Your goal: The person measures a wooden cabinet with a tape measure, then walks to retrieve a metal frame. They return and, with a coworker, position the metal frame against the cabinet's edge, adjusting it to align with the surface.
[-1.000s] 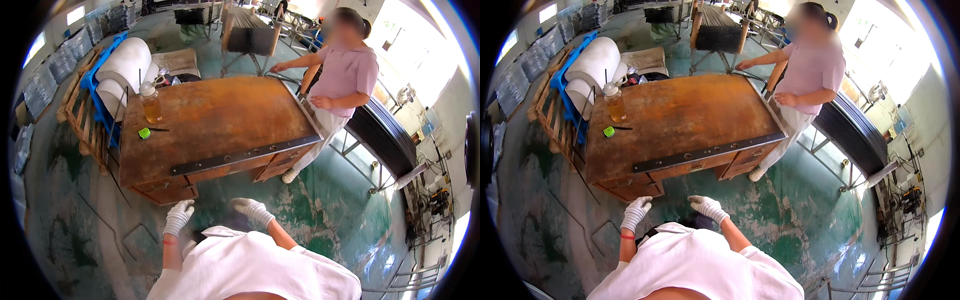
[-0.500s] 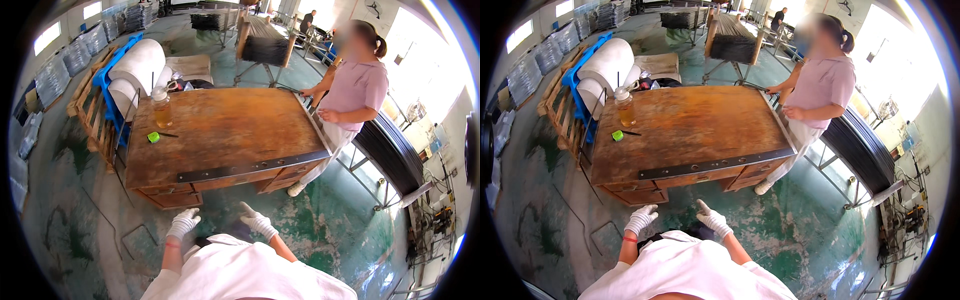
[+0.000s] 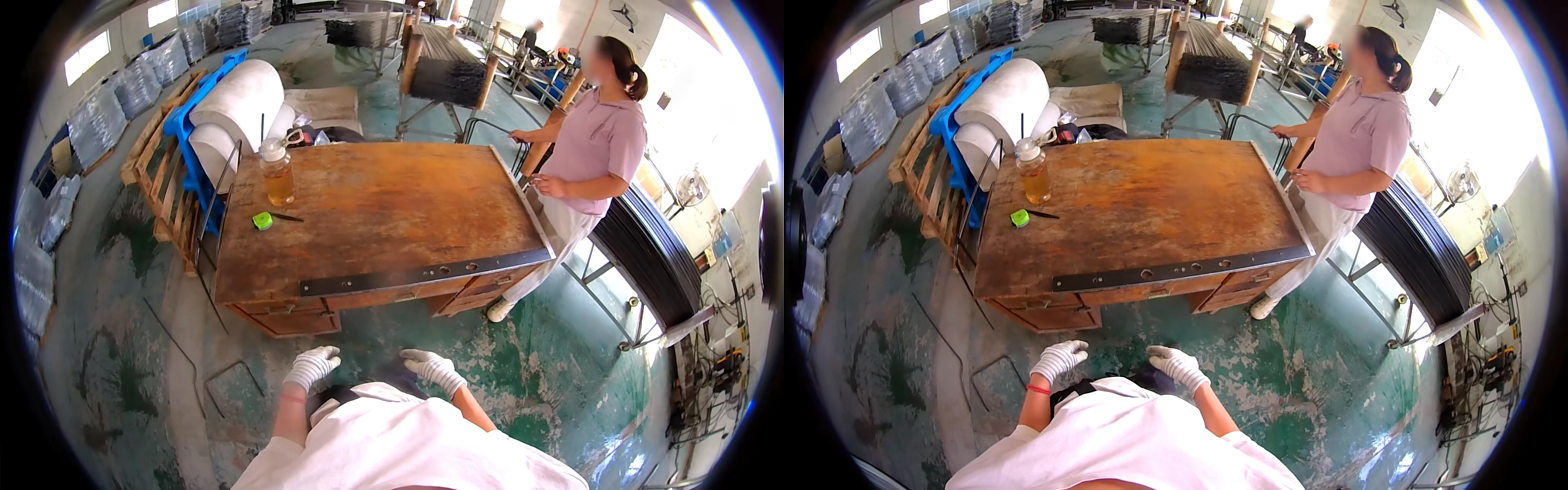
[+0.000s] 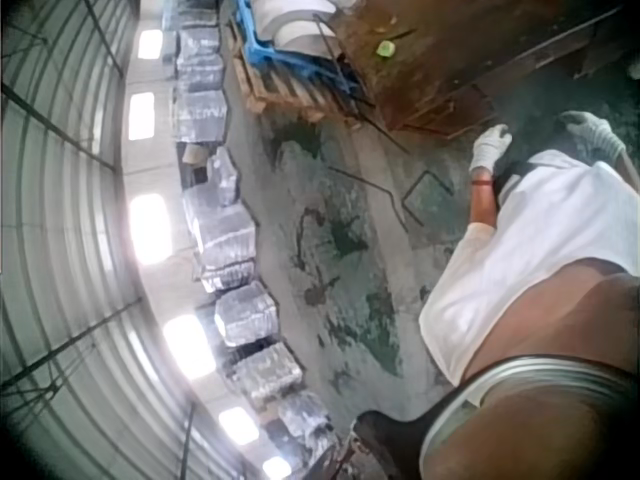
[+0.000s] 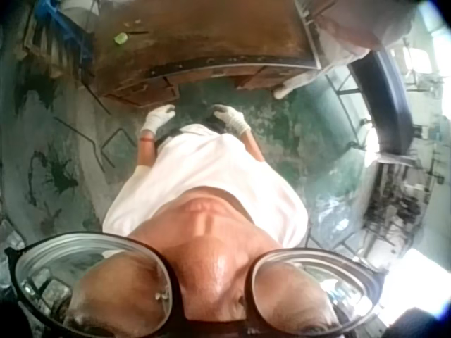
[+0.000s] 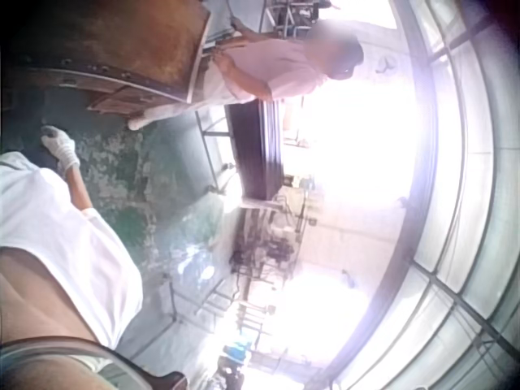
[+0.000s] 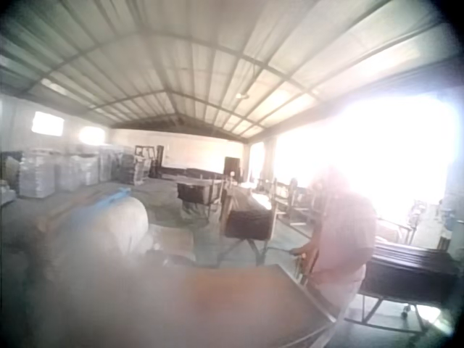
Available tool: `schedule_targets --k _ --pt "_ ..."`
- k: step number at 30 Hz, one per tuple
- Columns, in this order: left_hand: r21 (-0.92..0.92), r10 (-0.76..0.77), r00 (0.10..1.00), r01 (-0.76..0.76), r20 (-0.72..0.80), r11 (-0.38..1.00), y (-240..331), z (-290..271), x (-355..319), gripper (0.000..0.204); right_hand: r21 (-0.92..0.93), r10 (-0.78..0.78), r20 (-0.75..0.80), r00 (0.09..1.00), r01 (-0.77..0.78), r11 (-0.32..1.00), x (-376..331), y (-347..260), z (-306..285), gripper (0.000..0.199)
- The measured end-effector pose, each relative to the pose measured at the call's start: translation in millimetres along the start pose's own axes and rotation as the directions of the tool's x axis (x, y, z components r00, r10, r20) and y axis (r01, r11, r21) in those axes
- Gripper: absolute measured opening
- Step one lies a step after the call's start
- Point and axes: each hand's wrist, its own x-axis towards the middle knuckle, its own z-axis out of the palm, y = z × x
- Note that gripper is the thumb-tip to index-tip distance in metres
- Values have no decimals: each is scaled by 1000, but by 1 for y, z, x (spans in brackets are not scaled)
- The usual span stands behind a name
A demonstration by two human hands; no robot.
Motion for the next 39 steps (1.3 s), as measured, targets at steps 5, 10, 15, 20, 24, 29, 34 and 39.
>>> schedule_targets --k 5,10,15,20,24,29,34,39 --pt "9 35 997 -34 -69 999 7 2 -8 43 15 -9 3 1000 9 1000 -1 4 0 41" --pt "22 123 977 -121 -172 992 -1 6 -11 39 -99 -97 -90 991 88 991 6 15 5 37" --pt "42 71 981 -64 -178 997 -1 5 -8 44 115 -66 -27 997 68 991 12 30 14 38" --pt "13 51 977 -49 -209 999 -17 3 -2 55 138 -78 -2 997 78 987 17 43 17 44" --pt "46 52 908 -36 -415 998 -39 -14 17 58 178 -94 -83 992 108 978 27 68 12 46" --pt "81 -23 803 89 -596 993 -60 -41 41 64 59 24 -103 994 -18 998 25 56 -16 50" --pt "24 -69 590 150 -805 988 -48 -58 83 64 -170 -118 -339 933 63 983 41 36 -54 54" --pt "78 -58 566 213 -823 974 -27 -60 136 63 -215 -104 -672 733 -58 975 92 32 -86 55"
